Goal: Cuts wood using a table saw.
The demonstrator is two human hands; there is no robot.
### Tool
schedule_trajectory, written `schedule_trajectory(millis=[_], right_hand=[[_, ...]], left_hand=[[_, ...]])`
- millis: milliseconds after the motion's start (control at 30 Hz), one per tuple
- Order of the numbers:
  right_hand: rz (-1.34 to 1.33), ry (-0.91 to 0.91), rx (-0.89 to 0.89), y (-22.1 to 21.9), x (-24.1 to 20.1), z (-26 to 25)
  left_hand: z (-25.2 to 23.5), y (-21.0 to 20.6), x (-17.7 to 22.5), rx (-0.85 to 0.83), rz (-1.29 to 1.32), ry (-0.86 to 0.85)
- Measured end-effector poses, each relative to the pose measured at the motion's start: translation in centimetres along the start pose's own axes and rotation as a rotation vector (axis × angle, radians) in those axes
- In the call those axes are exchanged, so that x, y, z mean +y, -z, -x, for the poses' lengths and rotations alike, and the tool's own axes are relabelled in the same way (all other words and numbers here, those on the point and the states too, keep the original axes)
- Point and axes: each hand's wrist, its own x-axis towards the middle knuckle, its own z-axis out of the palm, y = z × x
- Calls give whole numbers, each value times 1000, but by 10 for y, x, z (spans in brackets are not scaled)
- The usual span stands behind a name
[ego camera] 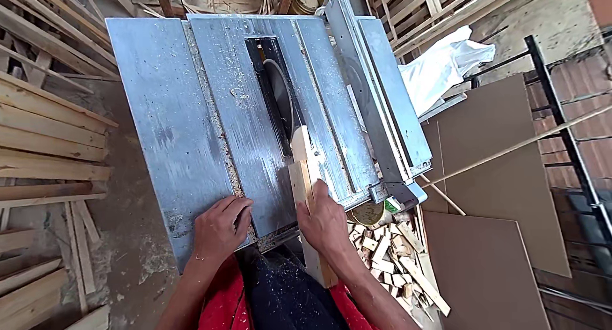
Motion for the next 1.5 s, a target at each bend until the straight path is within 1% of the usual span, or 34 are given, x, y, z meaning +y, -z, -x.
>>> schedule_trajectory(millis=[67, 133, 200, 233, 300, 333, 367, 400, 433, 467, 533, 600, 667, 733, 800, 867, 967, 1033, 1167, 1267, 1333, 1433, 1500], right_hand=[[-211, -1, -35, -9, 33, 0], [-531, 23, -72, -13, 61, -6], [-909, 106, -112, -7, 74, -16], [-1056, 164, -140, -4, 75, -22], [-1280, 262, -200, 0, 65, -33], [-1394, 277, -243, 1, 53, -37], [-1511, 270, -288, 2, 38, -39], [-1602, 249, -324, 1, 23, -41], [-1654, 225, -356, 0, 9, -42], [-1670, 210, -404, -1, -3, -43], [-1604, 203, -535, -3, -21, -45], [-1513, 207, -703, -2, -34, -41], [-1488, 150, -887, 1, -42, -40], [-1537, 75, -1061, 5, -45, -42], [-1560, 47, -1180, 11, -43, -47], [-1520, 49, -1277, 24, -40, -57], [-1386, 157, -1334, 47, -37, -77], [-1390, 172, -1414, 52, -34, -95], [-1606, 105, -1578, 54, -34, -115], [-1753, 125, -1661, 58, -46, -116], [-1812, 82, -1671, 62, -56, -118], [-1900, 0, -1696, 60, -64, -117], [-1984, -49, -1735, 56, -66, -113]], left_hand=[[-3, 4, 5, -13, 61, 42], [-8, 6, 18, -52, 215, 92], [-18, -1, 35, -162, 382, 155], [-25, -9, 42, -265, 449, 196], [-43, -14, 65, -462, 613, 260], [-49, -12, 77, -499, 723, 278], [-53, -9, 86, -491, 836, 295], [-55, -5, 92, -445, 906, 310], [-57, 1, 93, -379, 906, 325], [-61, 10, 91, -329, 878, 338], [-66, 35, 84, -298, 731, 383], [-65, 62, 81, -318, 528, 438], [-64, 83, 84, -372, 391, 475], [-65, 94, 96, -395, 410, 501], [-69, 99, 109, -396, 591, 532], [-77, 101, 123, -396, 715, 576], [-93, 105, 144, -378, 691, 667], [-109, 117, 157, -405, 646, 718], [-152, 145, 186, -485, 622, 816], [-169, 173, 202, -469, 554, 767], [-173, 195, 214, -485, 431, 728], [-201, 214, 243, -566, 185, 810], [-236, 218, 256, -685, 43, 863]])
